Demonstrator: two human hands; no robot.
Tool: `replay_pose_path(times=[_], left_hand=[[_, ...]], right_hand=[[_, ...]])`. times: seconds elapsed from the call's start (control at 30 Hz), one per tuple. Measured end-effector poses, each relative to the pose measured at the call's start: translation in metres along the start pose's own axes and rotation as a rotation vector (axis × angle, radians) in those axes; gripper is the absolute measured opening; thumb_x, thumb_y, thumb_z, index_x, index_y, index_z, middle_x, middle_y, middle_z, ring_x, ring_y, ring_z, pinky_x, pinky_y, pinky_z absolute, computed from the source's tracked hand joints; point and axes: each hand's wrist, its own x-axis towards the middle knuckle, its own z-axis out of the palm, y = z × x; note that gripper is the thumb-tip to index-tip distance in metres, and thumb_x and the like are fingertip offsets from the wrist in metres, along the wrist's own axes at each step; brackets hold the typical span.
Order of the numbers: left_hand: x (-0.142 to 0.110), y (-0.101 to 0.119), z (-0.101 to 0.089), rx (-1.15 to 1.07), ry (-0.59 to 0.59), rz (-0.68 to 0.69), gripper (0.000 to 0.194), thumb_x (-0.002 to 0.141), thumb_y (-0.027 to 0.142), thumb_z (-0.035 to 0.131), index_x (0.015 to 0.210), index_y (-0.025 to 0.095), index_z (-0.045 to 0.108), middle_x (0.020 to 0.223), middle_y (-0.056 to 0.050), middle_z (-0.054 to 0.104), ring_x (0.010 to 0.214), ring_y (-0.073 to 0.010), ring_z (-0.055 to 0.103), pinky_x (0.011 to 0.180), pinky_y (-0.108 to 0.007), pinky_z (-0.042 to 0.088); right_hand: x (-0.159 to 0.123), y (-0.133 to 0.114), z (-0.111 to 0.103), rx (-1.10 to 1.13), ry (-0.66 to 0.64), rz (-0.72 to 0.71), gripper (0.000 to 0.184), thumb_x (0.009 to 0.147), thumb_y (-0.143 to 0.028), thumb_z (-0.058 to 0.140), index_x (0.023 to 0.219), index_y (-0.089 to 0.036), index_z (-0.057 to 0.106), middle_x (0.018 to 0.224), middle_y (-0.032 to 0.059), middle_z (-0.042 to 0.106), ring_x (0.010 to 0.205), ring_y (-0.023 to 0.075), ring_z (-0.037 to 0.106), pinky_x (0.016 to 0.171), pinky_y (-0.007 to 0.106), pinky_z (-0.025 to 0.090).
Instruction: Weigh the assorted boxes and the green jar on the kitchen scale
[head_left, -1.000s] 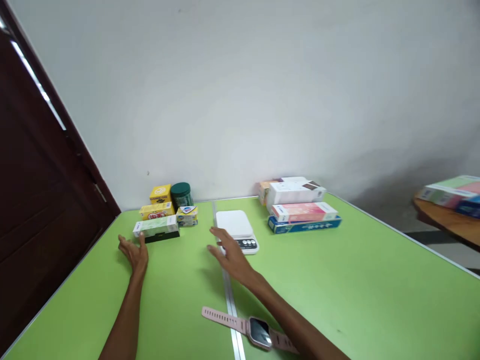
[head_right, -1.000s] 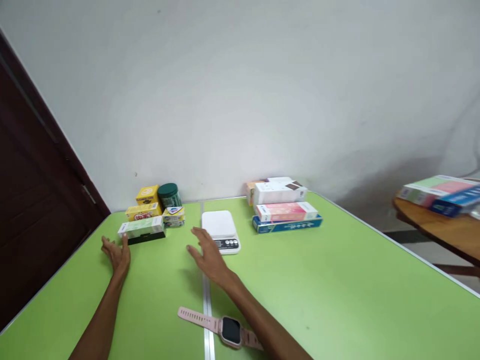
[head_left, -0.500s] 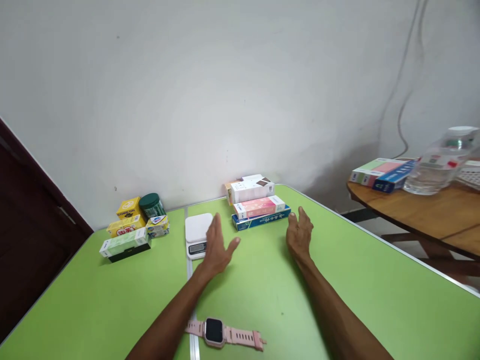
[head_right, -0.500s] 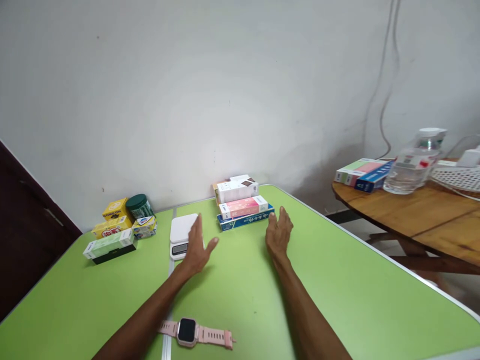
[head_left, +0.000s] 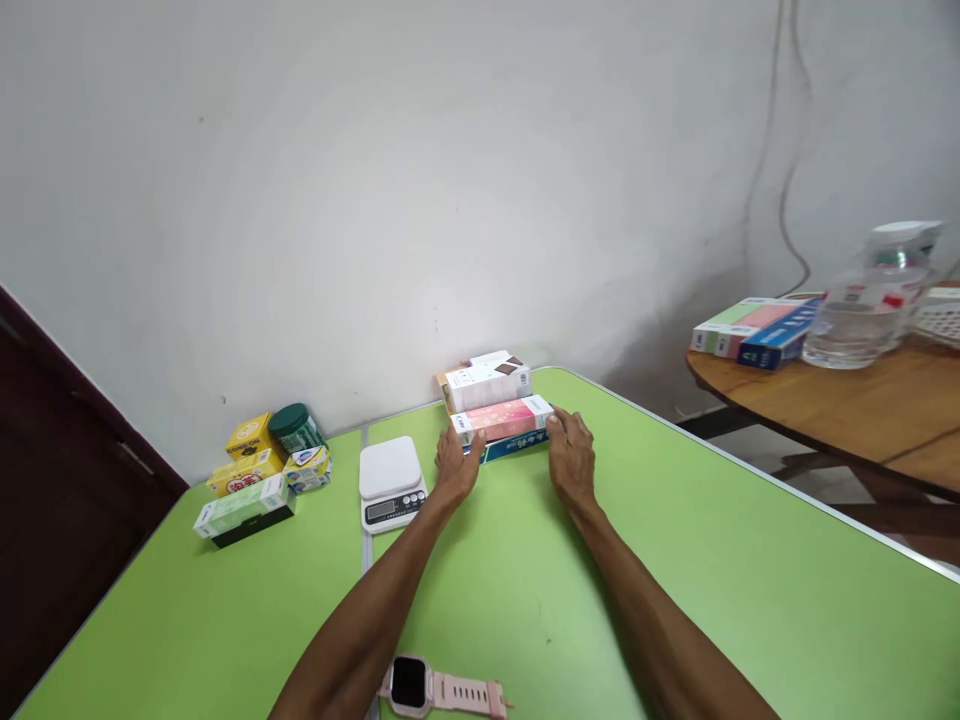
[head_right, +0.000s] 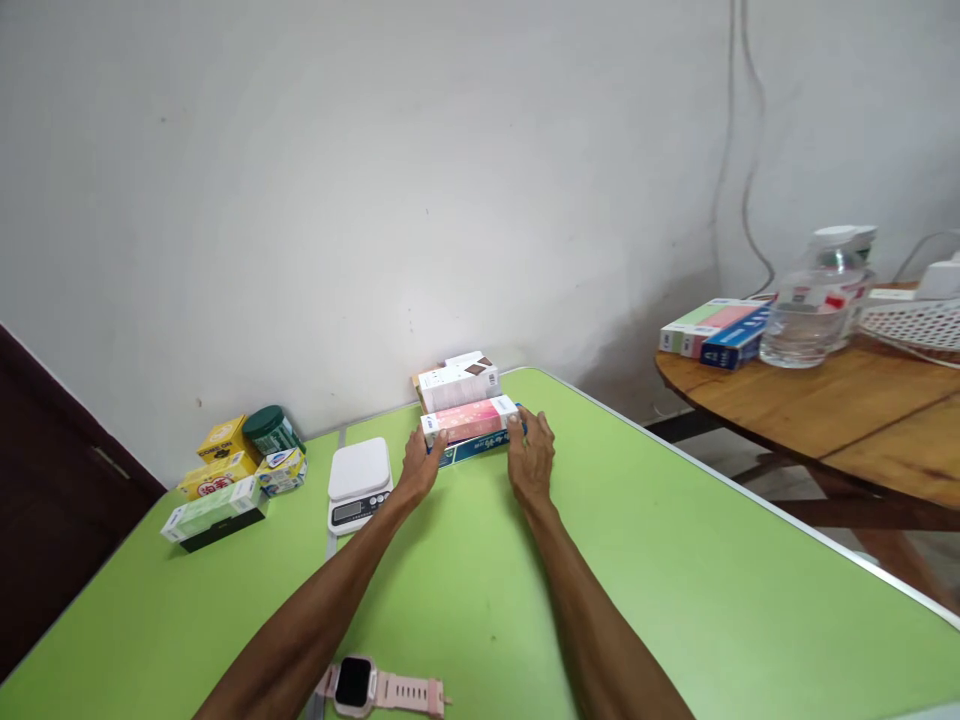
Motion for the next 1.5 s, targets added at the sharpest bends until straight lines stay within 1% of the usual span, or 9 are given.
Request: replay_pose_path(times=[0.1, 0.2, 0.37, 0.5, 0.77, 0.93, 1.07, 1.27, 1.5], left_hand=[[-0.018, 0.005, -0.015, 0.012, 0.089, -0.087, 0.1, 0.089, 0.083, 0.042, 0.164, 0.019, 0.024, 0.174, -0.016, 0.019, 0.163, -0.0326, 0.005, 0.131, -0.051, 0.005], [-0.041, 0.0, -0.047, 0.019, 0.194, -0.019, 0.092, 0.091, 0.078, 0.045, 0.162, 0.02, 0.03, 0.172, -0.015, 0.025, 0.162, -0.0316, 0.014, 0.131, -0.049, 0.011], [-0.076, -0.037, -0.117, 0.059, 0.369, 0.023, 0.082, 0.094, 0.072, 0.047, 0.153, 0.017, 0.043, 0.165, -0.018, 0.04, 0.157, -0.0309, 0.03, 0.13, -0.047, 0.018], [-0.093, -0.073, -0.151, 0.036, 0.429, -0.043, 0.076, 0.092, 0.071, 0.052, 0.146, 0.018, 0.051, 0.163, -0.018, 0.043, 0.157, -0.0323, 0.032, 0.129, -0.049, 0.02], [-0.093, -0.113, -0.152, 0.039, 0.422, -0.096, 0.073, 0.093, 0.066, 0.053, 0.149, 0.018, 0.049, 0.165, -0.018, 0.04, 0.158, -0.0317, 0.029, 0.13, -0.05, 0.016], [-0.098, -0.126, -0.155, -0.175, 0.477, -0.123, 0.083, 0.097, 0.069, 0.045, 0.16, 0.016, 0.032, 0.165, -0.02, 0.04, 0.155, -0.0292, 0.036, 0.129, -0.047, 0.024], [-0.106, -0.131, -0.161, -0.28, 0.502, -0.141, 0.087, 0.097, 0.071, 0.044, 0.161, 0.015, 0.031, 0.162, -0.02, 0.043, 0.152, -0.0297, 0.041, 0.127, -0.046, 0.028], [-0.115, -0.126, -0.159, -0.261, 0.501, -0.143, 0.085, 0.098, 0.072, 0.042, 0.161, 0.017, 0.032, 0.164, -0.019, 0.042, 0.153, -0.0292, 0.04, 0.128, -0.046, 0.027], [-0.119, -0.122, -0.152, -0.159, 0.435, -0.1, 0.089, 0.096, 0.071, 0.045, 0.164, 0.018, 0.025, 0.172, -0.016, 0.027, 0.16, -0.0271, 0.023, 0.131, -0.044, 0.017]], right_hand=[[-0.012, -0.021, -0.005, 0.02, 0.001, -0.039, 0.065, 0.099, -0.063, 0.033, 0.131, -0.018, 0.068, 0.141, 0.0172, 0.064, 0.146, 0.0335, 0.043, 0.121, 0.058, 0.03], [-0.034, -0.046, 0.0, 0.078, -0.073, -0.091, 0.061, 0.1, -0.062, 0.037, 0.136, -0.02, 0.065, 0.149, 0.0152, 0.059, 0.145, 0.0318, 0.045, 0.121, 0.055, 0.032], [-0.086, -0.077, 0.038, 0.198, -0.324, -0.125, 0.065, 0.097, -0.065, 0.045, 0.141, -0.02, 0.061, 0.152, 0.0146, 0.058, 0.146, 0.0322, 0.046, 0.123, 0.057, 0.03], [-0.119, -0.083, 0.071, 0.235, -0.469, -0.092, 0.07, 0.095, -0.067, 0.048, 0.146, -0.02, 0.056, 0.155, 0.0153, 0.054, 0.149, 0.0338, 0.042, 0.126, 0.057, 0.027], [-0.135, -0.071, 0.083, 0.168, -0.516, -0.026, 0.072, 0.091, -0.071, 0.05, 0.14, -0.019, 0.06, 0.151, 0.0168, 0.057, 0.147, 0.0362, 0.045, 0.126, 0.054, 0.029], [-0.128, -0.067, 0.073, 0.152, -0.44, 0.153, 0.069, 0.093, -0.071, 0.042, 0.131, -0.018, 0.062, 0.132, 0.0178, 0.069, 0.123, 0.0339, 0.065, 0.109, 0.051, 0.047], [-0.124, -0.064, 0.065, 0.09, -0.475, 0.119, 0.067, 0.094, -0.072, 0.035, 0.119, -0.018, 0.066, 0.118, 0.0159, 0.073, 0.111, 0.0327, 0.067, 0.103, 0.049, 0.048], [-0.125, -0.069, 0.063, 0.06, -0.491, 0.081, 0.069, 0.094, -0.07, 0.038, 0.125, -0.017, 0.069, 0.132, 0.0172, 0.07, 0.126, 0.0325, 0.062, 0.113, 0.048, 0.043], [-0.13, -0.069, 0.069, 0.063, -0.576, 0.072, 0.091, 0.089, -0.079, 0.045, 0.154, -0.015, 0.049, 0.164, 0.0148, 0.043, 0.155, 0.0307, 0.034, 0.13, 0.05, 0.022]])
